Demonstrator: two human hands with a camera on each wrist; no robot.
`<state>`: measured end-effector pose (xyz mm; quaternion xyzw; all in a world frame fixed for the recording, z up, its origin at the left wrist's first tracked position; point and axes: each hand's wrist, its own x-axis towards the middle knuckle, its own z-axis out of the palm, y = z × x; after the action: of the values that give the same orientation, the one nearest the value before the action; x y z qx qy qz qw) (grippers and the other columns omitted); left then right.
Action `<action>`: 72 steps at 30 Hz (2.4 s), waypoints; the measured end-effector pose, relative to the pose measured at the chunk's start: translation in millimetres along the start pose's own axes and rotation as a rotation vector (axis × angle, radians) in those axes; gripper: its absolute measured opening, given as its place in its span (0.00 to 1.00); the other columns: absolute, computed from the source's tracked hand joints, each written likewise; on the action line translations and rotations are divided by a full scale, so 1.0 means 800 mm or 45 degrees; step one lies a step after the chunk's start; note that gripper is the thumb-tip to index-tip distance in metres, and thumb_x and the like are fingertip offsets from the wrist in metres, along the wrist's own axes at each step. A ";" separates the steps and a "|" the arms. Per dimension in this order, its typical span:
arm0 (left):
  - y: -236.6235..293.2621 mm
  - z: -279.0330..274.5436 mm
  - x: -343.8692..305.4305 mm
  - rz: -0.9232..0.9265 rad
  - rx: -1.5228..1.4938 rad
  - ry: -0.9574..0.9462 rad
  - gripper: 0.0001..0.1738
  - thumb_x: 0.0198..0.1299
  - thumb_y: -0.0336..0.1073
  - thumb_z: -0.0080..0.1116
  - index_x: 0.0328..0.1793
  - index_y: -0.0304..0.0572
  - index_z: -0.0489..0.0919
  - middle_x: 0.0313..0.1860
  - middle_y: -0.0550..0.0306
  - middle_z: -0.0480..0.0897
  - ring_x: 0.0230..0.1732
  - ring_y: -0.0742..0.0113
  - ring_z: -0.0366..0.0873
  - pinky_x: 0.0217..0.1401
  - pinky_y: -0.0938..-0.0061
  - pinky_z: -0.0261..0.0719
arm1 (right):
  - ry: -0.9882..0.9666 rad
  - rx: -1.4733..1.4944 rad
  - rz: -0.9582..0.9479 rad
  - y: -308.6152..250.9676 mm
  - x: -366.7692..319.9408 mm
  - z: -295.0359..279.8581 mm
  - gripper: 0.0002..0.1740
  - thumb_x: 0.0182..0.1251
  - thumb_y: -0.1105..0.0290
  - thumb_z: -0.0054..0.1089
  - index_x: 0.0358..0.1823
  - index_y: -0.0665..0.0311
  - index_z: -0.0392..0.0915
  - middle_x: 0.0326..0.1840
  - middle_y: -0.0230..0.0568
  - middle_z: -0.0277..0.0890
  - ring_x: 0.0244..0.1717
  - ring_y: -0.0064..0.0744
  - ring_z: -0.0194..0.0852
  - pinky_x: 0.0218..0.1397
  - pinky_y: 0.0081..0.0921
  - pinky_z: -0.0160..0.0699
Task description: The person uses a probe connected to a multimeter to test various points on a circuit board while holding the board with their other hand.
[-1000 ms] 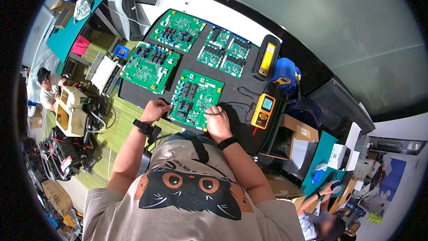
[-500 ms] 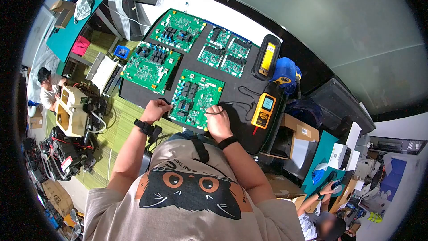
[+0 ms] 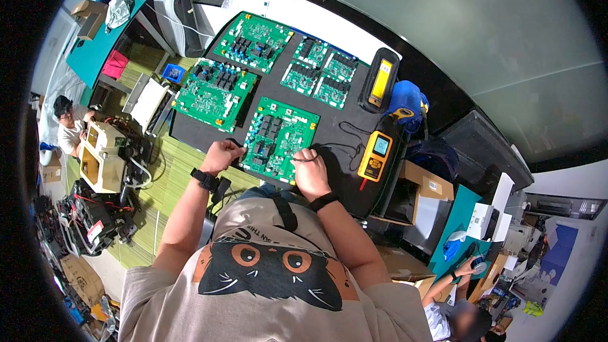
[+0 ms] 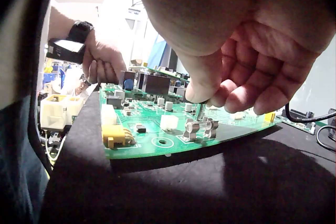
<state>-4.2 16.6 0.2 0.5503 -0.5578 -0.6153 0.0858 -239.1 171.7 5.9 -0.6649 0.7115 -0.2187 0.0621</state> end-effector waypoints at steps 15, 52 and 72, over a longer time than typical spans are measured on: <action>0.002 0.001 -0.002 -0.005 0.021 0.014 0.15 0.59 0.43 0.71 0.31 0.38 0.83 0.18 0.67 0.75 0.15 0.80 0.64 0.16 0.80 0.58 | 0.007 -0.010 -0.008 -0.001 0.000 -0.002 0.05 0.59 0.67 0.62 0.32 0.59 0.77 0.35 0.38 0.74 0.42 0.43 0.73 0.45 0.39 0.72; 0.006 -0.001 -0.005 -0.026 -0.018 0.010 0.15 0.57 0.41 0.72 0.32 0.35 0.83 0.20 0.65 0.77 0.17 0.79 0.67 0.19 0.78 0.63 | -0.050 0.417 -0.162 -0.007 -0.041 -0.019 0.04 0.56 0.76 0.58 0.33 0.62 0.80 0.39 0.37 0.79 0.44 0.43 0.76 0.51 0.39 0.75; 0.004 -0.002 -0.003 -0.010 -0.005 0.002 0.15 0.57 0.40 0.73 0.32 0.34 0.83 0.20 0.64 0.78 0.19 0.78 0.68 0.20 0.78 0.65 | 0.011 0.143 -0.160 -0.018 -0.042 -0.012 0.06 0.53 0.75 0.58 0.34 0.59 0.76 0.35 0.37 0.70 0.39 0.40 0.73 0.43 0.36 0.73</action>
<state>-4.1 15.9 4.6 0.5529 -0.5544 -0.6163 0.0847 -226.1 206.0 13.2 -0.7027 0.6553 -0.2647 0.0823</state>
